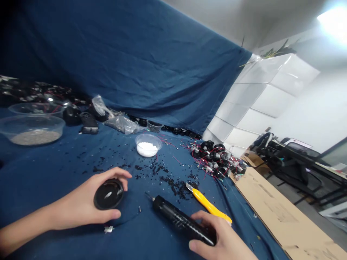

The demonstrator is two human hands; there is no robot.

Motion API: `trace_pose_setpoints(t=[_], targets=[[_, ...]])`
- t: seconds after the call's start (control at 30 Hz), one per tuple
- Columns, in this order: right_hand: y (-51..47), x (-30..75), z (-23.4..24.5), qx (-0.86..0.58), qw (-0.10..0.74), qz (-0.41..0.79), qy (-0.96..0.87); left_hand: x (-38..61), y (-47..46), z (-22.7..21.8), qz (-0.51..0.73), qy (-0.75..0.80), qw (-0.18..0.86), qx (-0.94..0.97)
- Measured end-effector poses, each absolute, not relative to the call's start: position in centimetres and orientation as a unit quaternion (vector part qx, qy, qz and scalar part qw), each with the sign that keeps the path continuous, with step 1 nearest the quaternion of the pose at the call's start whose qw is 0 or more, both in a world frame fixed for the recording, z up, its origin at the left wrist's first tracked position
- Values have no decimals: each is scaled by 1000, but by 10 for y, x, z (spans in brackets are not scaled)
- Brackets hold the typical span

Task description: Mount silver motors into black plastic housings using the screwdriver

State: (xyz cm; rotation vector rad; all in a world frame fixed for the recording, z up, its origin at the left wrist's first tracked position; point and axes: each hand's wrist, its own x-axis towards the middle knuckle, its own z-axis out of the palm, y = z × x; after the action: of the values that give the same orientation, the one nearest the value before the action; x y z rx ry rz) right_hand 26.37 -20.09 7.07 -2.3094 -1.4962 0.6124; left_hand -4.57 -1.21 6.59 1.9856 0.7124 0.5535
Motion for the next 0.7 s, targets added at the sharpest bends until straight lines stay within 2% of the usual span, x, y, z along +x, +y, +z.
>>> trace_pose_setpoints(t=[0.13,0.3,0.37,0.57,0.7], targets=[[-198,277,46,-805,133,176,-551,-46,-19,66,231,225,544,774],[-187,312,34,-802,137,30,-581,-48,-23,65,218,201,567,768],[-182,329,26,-813,128,11,-567,-48,-24,65,215,194,573,766],[-172,351,6,-813,142,16,-565,-46,-27,66,226,131,550,793],[-176,325,18,-804,191,-20,-562,-44,-29,64,232,115,515,817]])
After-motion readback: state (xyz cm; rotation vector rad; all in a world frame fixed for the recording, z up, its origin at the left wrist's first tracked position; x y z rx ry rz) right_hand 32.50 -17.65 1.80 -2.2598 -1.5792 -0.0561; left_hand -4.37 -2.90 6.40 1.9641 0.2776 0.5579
